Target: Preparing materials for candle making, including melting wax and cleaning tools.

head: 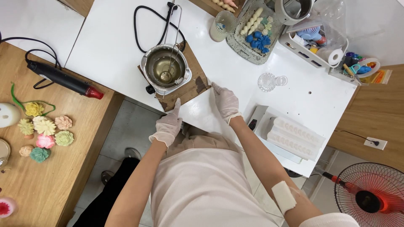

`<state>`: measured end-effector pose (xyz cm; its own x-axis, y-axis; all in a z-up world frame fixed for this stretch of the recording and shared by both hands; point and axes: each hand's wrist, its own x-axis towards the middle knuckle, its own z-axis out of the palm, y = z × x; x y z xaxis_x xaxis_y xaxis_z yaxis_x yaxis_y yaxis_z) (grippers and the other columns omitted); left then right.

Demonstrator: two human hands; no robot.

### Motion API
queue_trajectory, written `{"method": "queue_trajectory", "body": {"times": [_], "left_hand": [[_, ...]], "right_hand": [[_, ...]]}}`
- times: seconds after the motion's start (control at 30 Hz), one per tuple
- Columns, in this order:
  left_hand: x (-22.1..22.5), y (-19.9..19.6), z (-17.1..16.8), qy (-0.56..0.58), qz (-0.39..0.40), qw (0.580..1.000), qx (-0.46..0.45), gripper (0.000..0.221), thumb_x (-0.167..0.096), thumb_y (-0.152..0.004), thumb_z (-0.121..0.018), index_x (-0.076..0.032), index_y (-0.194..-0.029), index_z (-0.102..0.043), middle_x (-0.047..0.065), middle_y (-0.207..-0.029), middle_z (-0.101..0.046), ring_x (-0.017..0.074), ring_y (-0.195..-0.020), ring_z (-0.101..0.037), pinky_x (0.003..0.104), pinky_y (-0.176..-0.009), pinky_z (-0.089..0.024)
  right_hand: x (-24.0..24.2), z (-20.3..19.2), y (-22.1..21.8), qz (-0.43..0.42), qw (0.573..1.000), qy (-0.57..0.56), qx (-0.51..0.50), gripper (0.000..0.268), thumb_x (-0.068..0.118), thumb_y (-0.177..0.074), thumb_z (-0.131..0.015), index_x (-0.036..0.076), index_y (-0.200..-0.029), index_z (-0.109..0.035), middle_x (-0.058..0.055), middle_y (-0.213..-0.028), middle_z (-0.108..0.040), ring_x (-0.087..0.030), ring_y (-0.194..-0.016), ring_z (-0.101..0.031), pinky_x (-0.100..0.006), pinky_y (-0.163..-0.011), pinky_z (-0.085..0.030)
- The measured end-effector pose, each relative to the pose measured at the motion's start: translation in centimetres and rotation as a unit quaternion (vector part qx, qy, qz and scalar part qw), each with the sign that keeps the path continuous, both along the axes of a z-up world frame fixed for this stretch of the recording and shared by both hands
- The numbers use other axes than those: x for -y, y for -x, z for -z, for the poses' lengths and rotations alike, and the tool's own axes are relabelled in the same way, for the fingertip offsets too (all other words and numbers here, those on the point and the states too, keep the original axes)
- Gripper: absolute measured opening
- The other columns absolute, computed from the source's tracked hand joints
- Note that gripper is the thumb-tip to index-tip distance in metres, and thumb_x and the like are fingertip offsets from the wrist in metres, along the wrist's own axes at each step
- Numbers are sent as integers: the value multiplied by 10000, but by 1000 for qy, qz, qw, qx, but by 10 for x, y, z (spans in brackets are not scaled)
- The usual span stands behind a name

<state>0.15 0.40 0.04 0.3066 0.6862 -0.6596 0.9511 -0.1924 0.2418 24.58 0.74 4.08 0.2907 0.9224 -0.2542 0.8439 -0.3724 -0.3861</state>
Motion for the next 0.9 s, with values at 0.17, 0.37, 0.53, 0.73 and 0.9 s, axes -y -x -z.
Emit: {"method": "queue_trajectory", "body": {"times": [0.17, 0.37, 0.53, 0.73, 0.9], "left_hand": [[-1, 0, 11, 2, 1, 1000, -3, 937, -415, -984, -556, -342, -1617, 131, 94, -1181, -695, 303, -870, -739, 465, -745, -598], [-3, -2, -3, 31, 1, 999, -19, 925, -425, -1019, -536, -357, -1652, 134, 89, -1240, -712, 293, -922, -736, 451, -786, -594], [-1, 4, 14, -10, -2, 1000, 13, 936, -407, -972, -566, -367, -1605, 121, 75, -1220, -691, 311, -870, -735, 467, -741, -593], [-7, -2, -8, 43, -10, 999, -18, 921, -428, -1007, -543, -377, -1648, 116, 106, -1080, -744, 284, -877, -735, 438, -776, -595], [-5, -1, -6, 34, -12, 999, -9, 920, -422, -998, -555, -380, -1645, 99, 103, -1084, -740, 279, -860, -732, 436, -763, -597]], "right_hand": [[-5, 22, 2, -63, 995, 8, 79, 347, 280, -1051, -516, 288, -1374, -643, -135, -944, -722, -334, -783, -706, -461, -680, -568], [17, 39, 16, -149, 981, -32, 122, 416, 175, -1025, -527, 242, -1426, -614, -117, -904, -703, -291, -705, -702, -412, -591, -563], [9, 18, 11, -66, 986, -26, 148, 375, 193, -1060, -536, 278, -1411, -637, -122, -887, -698, -293, -702, -699, -420, -570, -553], [18, 44, 8, -45, 989, -93, 105, 425, 155, -976, -559, 288, -1366, -663, -92, -944, -722, -302, -711, -700, -427, -590, -560], [22, 45, 17, -62, 987, -106, 99, 389, 184, -1009, -565, 266, -1377, -662, -110, -953, -722, -303, -716, -702, -423, -599, -565]]}}
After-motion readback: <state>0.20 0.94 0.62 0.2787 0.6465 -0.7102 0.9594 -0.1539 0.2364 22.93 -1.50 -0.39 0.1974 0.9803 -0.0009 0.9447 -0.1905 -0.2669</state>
